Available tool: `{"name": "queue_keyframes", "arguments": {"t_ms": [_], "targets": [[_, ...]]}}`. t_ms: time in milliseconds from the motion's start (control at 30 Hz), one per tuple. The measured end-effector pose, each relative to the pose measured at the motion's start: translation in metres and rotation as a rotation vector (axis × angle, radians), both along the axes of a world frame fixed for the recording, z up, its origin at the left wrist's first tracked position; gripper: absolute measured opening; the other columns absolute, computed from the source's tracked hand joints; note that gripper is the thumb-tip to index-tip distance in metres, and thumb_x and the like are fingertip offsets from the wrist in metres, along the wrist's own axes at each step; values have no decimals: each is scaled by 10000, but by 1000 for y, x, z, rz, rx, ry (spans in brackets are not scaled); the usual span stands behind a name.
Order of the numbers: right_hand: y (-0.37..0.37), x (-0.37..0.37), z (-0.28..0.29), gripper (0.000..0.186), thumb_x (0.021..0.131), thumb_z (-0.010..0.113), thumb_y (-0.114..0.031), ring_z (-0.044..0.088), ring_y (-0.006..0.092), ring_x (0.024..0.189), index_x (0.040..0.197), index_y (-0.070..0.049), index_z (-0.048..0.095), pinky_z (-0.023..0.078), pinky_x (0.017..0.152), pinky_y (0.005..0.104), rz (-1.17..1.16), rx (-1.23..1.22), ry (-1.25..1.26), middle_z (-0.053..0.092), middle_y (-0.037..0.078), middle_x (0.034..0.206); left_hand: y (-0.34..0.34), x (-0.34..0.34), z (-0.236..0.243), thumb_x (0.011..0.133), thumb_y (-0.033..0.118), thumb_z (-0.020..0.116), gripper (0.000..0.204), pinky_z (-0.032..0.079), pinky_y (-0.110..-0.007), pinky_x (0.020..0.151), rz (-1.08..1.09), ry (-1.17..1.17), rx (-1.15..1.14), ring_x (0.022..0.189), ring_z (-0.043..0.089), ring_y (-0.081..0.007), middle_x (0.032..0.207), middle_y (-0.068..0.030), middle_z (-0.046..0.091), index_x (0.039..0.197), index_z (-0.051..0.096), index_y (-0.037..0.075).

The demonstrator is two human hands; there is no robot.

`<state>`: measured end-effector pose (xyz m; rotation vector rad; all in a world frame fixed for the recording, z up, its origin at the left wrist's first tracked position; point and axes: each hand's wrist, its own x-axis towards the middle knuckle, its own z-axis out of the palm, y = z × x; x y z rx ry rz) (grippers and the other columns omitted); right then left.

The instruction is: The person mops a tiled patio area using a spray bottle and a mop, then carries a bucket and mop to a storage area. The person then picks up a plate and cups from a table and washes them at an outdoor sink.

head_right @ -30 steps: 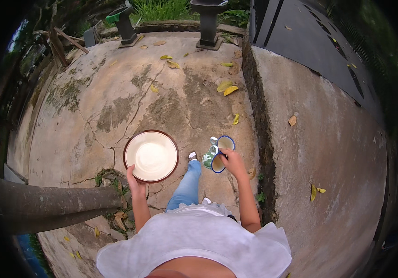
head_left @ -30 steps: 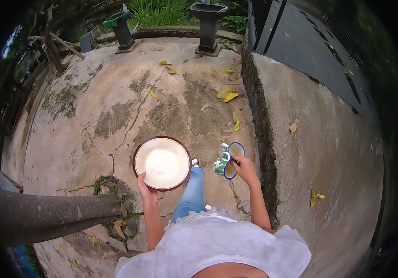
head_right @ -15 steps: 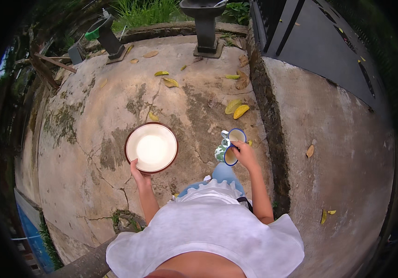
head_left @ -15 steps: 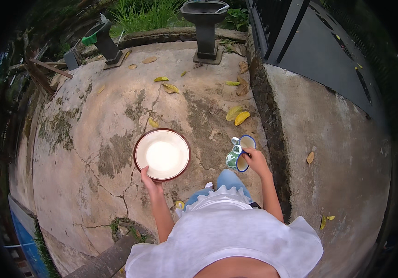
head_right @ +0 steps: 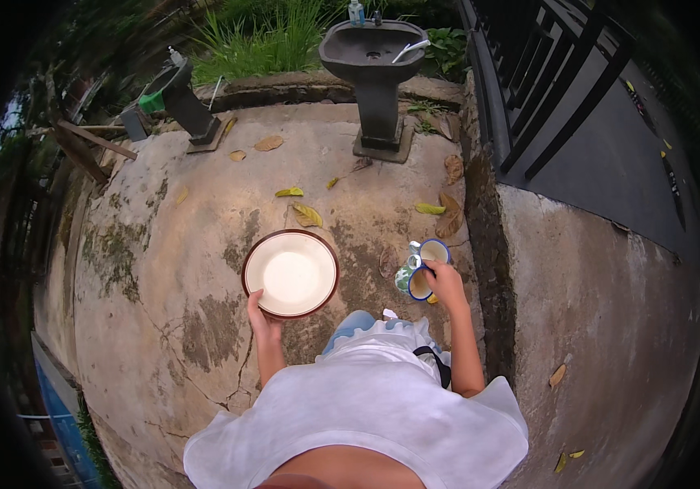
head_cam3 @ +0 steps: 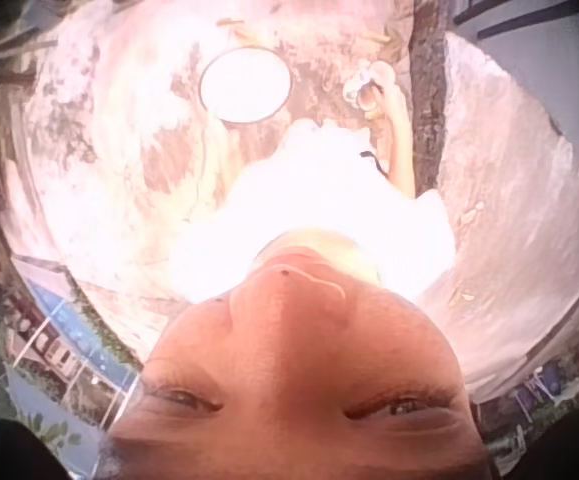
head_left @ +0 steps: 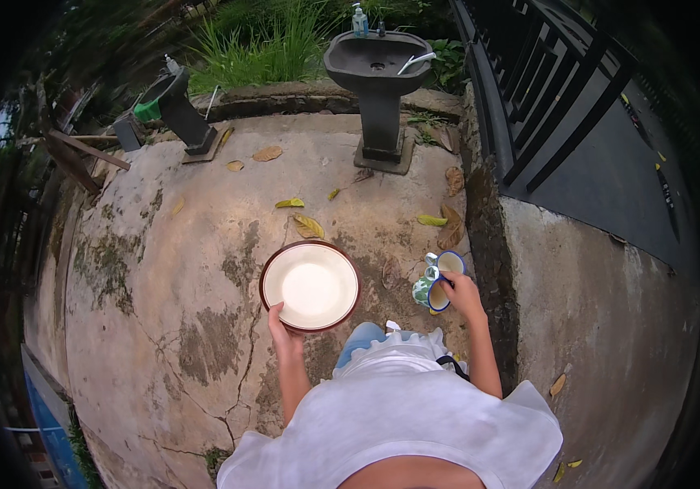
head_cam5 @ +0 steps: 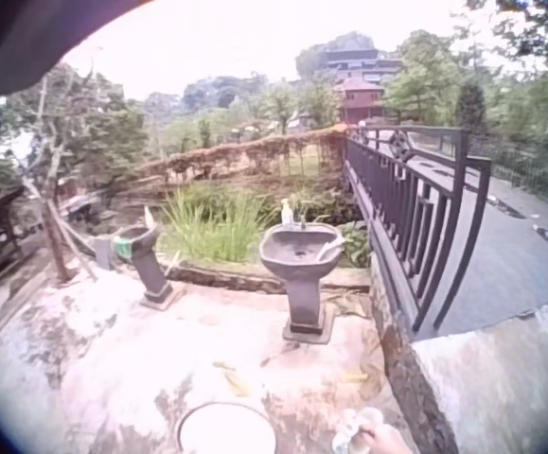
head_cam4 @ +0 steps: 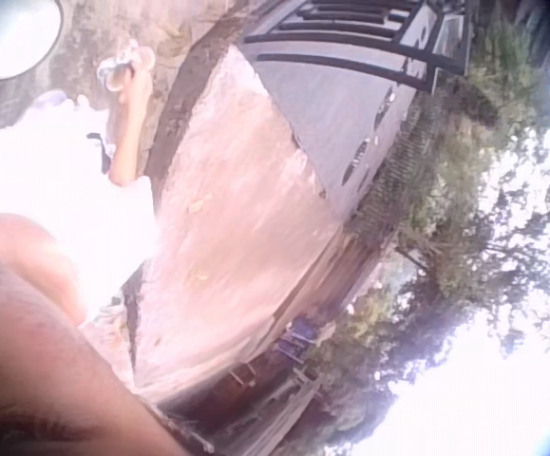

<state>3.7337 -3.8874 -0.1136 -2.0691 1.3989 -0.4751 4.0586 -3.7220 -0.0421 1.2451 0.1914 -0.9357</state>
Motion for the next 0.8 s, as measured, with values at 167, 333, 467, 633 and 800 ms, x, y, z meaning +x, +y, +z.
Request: {"name": "queue_keyframes", "arguments": {"t_ms": [167,333,467,633,800], "targets": [[-154,80,10,239,767,557,-127,573,326,799,988,-57,618,448,692,386,116,-4,-128,593,148,882,-123,56,0,755,279,527,498,462,-356,818,76,-15,-56,1023,540,-231,1130,-132,529,1157,453,-6],[-299,156,27,252,764,563,-115,566,322,765,1003,-55,614,439,663,376,142,-28,-208,581,152,835,-245,129,-17,745,273,532,507,456,-366,841,129,-28,-88,1041,529,-246,1157,-132,511,1167,447,5],[-413,193,18,253,757,569,-106,569,308,733,1000,-61,622,440,643,366,94,-70,-253,582,145,818,-365,180,-24,736,294,535,548,439,-352,845,101,-59,-87,1039,522,-244,1158,-125,509,1191,433,5],[-556,227,52,261,762,574,-132,575,299,735,1014,-87,624,449,645,361,-50,-154,-265,593,124,826,-527,215,-1,734,294,543,563,427,-364,864,28,-24,-90,1055,509,-245,1157,-135,505,1192,428,-13],[-721,264,45,276,771,570,-131,596,280,748,1038,-73,610,457,652,356,-56,-284,-109,611,131,892,-665,231,12,755,275,526,540,429,-364,865,4,-103,-146,1066,501,-247,1174,-144,484,1193,417,-21]]}}
